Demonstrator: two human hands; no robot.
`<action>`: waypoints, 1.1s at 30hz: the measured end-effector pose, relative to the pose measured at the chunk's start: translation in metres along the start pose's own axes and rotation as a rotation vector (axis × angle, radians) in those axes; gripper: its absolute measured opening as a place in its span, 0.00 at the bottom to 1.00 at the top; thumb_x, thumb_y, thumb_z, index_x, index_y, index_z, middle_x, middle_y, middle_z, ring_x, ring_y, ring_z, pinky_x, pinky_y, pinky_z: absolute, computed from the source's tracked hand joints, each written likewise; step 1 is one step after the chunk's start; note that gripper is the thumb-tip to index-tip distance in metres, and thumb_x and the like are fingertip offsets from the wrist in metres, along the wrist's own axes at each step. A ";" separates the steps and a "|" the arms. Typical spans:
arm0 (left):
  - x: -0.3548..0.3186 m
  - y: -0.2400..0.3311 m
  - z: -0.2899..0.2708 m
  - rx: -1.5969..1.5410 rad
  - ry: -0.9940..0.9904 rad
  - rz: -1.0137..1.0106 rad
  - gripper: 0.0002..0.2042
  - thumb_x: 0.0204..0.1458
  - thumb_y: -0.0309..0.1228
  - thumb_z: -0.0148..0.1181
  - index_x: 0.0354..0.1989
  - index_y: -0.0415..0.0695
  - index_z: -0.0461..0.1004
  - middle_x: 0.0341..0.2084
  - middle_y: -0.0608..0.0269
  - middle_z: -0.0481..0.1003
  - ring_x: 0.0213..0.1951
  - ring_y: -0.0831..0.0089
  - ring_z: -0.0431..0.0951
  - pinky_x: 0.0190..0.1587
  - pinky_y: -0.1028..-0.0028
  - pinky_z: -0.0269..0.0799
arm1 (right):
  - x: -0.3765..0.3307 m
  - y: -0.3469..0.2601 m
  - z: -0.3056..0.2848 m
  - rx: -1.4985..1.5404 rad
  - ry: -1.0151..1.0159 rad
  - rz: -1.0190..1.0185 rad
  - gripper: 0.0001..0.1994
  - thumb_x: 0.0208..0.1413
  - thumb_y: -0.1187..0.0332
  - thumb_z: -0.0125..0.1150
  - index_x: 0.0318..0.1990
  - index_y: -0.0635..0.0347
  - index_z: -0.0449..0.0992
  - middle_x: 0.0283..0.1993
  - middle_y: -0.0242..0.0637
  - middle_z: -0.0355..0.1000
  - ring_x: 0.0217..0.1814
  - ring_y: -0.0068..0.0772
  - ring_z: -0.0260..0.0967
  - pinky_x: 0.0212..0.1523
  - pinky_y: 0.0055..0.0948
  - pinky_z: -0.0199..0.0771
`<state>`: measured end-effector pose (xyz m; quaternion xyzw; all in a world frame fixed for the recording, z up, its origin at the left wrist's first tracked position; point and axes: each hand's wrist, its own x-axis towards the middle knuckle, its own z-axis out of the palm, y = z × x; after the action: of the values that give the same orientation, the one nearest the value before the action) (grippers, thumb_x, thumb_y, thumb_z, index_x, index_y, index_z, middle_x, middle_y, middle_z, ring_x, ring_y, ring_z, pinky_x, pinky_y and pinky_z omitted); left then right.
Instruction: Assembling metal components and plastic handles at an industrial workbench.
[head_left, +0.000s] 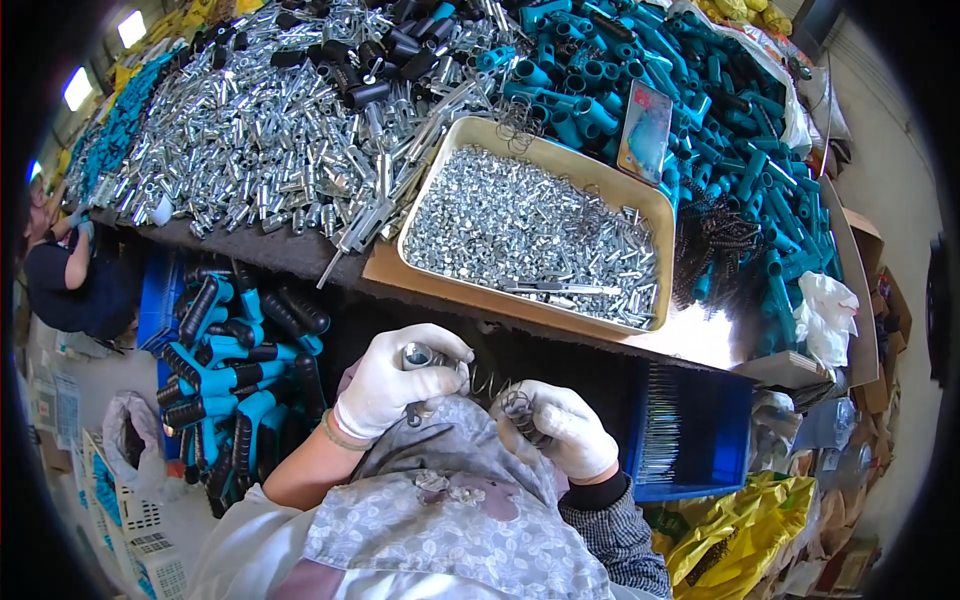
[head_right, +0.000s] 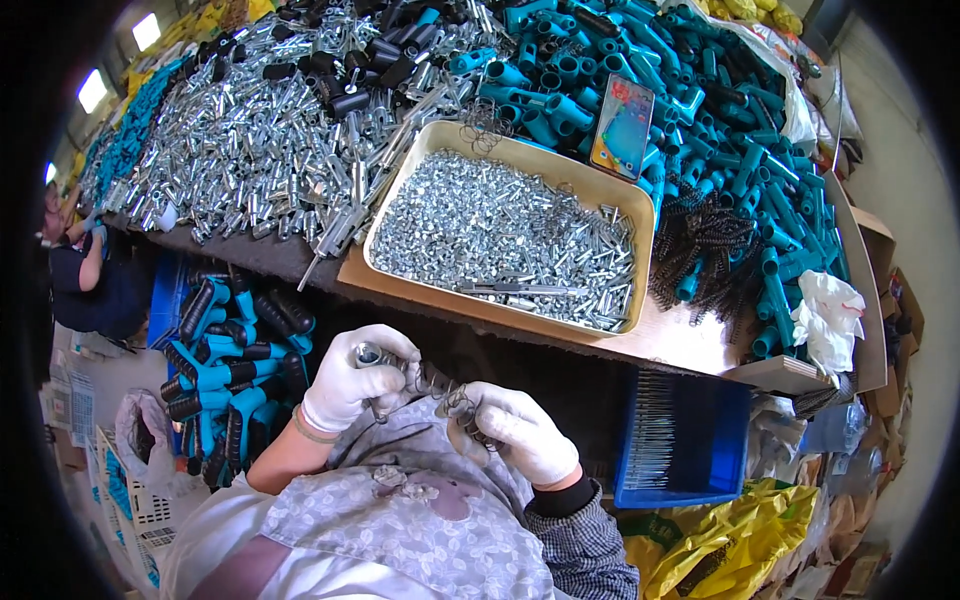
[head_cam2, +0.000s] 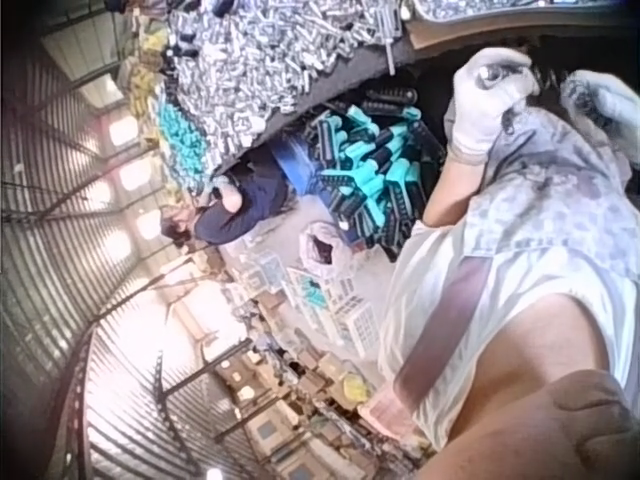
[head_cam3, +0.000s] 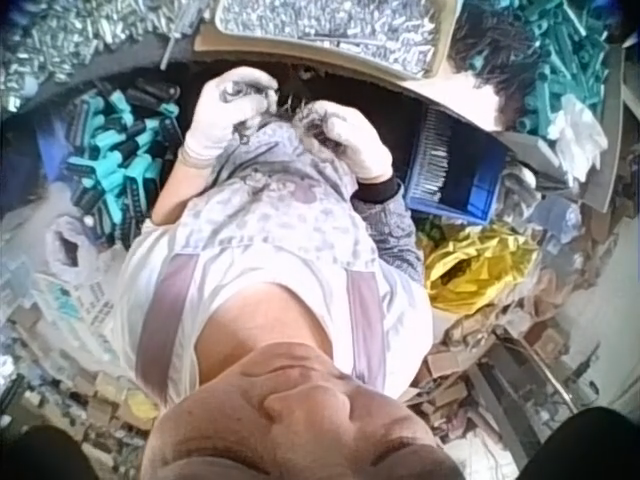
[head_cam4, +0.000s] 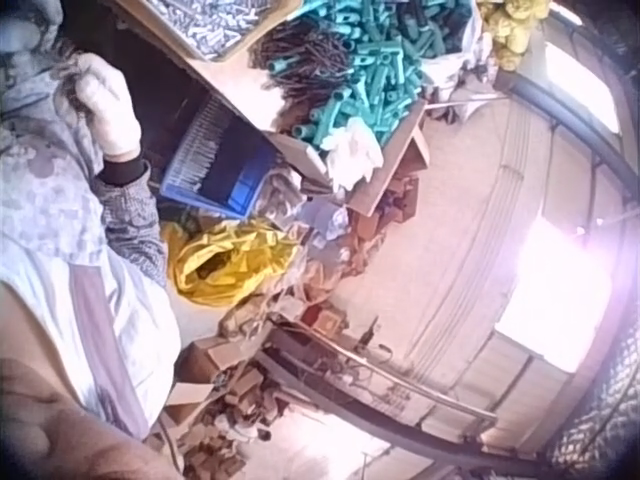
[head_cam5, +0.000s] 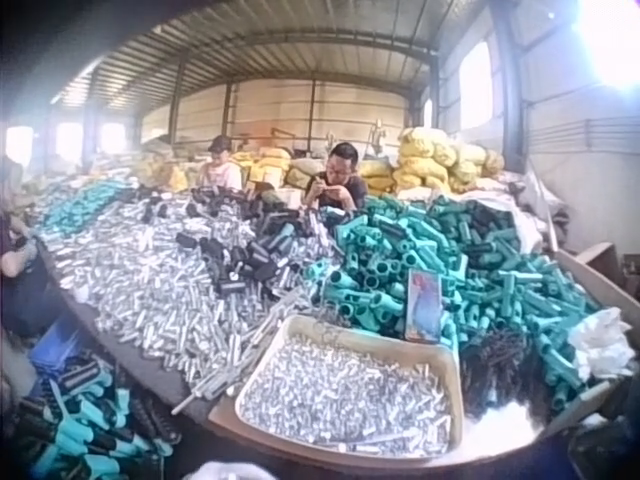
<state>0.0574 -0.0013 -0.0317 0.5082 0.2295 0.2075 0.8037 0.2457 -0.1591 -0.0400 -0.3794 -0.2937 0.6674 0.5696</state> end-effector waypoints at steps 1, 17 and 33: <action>-0.003 0.003 0.001 -0.022 0.035 -0.002 0.11 0.51 0.20 0.65 0.43 0.36 0.78 0.27 0.64 0.79 0.22 0.85 0.73 0.24 0.83 0.66 | 0.001 0.001 -0.001 0.001 -0.001 0.000 0.32 0.56 0.44 0.63 0.47 0.72 0.74 0.31 0.41 0.73 0.25 0.24 0.65 0.27 0.21 0.62; -0.009 0.026 -0.015 0.298 -0.352 0.431 0.11 0.44 0.25 0.72 0.34 0.34 0.79 0.25 0.56 0.80 0.22 0.74 0.77 0.26 0.75 0.72 | 0.003 0.002 -0.006 -0.516 -0.175 -0.343 0.20 0.48 0.63 0.74 0.46 0.66 0.81 0.43 0.45 0.78 0.44 0.36 0.78 0.45 0.32 0.78; -0.017 0.015 0.000 -0.405 -0.381 0.338 0.15 0.39 0.25 0.77 0.31 0.31 0.77 0.28 0.42 0.80 0.26 0.59 0.81 0.30 0.66 0.78 | 0.006 -0.048 0.001 -0.967 0.057 -0.555 0.16 0.36 0.81 0.72 0.38 0.63 0.83 0.41 0.39 0.79 0.42 0.37 0.79 0.44 0.29 0.80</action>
<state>0.0418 -0.0047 -0.0151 0.3984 -0.0587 0.2808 0.8712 0.2706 -0.1444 -0.0011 -0.5238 -0.6398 0.2711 0.4927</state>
